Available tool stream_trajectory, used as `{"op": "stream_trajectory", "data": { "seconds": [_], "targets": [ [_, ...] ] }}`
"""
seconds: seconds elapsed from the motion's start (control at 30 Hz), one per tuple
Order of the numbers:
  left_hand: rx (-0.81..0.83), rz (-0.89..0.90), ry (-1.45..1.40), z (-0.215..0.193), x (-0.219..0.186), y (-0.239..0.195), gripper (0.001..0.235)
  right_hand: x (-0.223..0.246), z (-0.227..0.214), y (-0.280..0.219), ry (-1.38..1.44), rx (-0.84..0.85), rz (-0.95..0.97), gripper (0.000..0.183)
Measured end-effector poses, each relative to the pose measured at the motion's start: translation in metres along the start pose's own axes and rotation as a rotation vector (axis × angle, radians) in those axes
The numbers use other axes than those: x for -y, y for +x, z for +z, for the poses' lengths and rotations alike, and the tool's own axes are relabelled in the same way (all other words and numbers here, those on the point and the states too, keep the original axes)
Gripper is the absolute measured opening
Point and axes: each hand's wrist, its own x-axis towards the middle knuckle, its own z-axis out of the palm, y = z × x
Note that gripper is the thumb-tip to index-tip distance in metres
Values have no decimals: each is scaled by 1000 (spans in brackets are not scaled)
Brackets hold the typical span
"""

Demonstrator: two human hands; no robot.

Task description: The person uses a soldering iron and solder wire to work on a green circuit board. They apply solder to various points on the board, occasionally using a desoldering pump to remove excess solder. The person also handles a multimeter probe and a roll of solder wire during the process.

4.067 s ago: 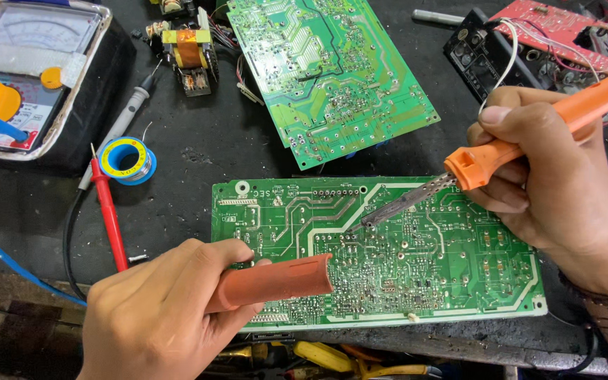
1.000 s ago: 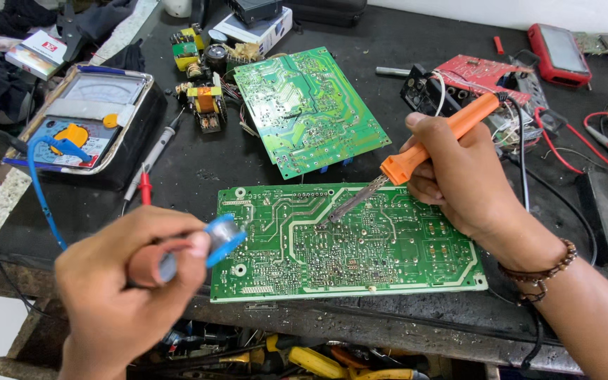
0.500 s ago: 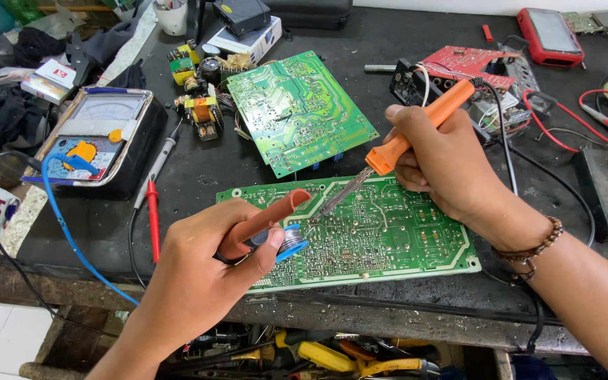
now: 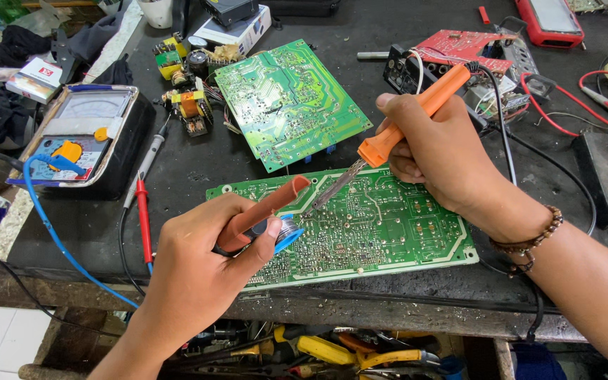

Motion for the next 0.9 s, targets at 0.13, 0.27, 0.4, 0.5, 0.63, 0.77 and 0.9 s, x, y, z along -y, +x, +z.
{"op": "stream_trajectory", "data": {
  "seconds": [0.13, 0.27, 0.4, 0.5, 0.63, 0.77, 0.9],
  "targets": [
    [9, 11, 26, 2, 1, -1, 37, -3, 0, 2, 19, -20, 19, 54],
    [0, 2, 48, 4, 1, -1, 30, -7, 0, 2, 12, -38, -8, 45],
    [-17, 16, 73, 6, 1, -1, 29, 1, 1, -1, -37, -36, 17, 49],
    [13, -17, 58, 5, 2, -3, 28, 1, 1, -2, -30, -39, 22, 51],
    [-18, -2, 26, 4, -1, 0, 27, -1, -2, -2, -42, -23, -1, 50],
    [-16, 25, 84, 6, 2, -1, 29, -3, 1, 1, -41, -49, 12, 48],
    [-41, 54, 77, 6, -1, 0, 26, -2, 3, 0, 7, -63, 21, 45]
  ]
}}
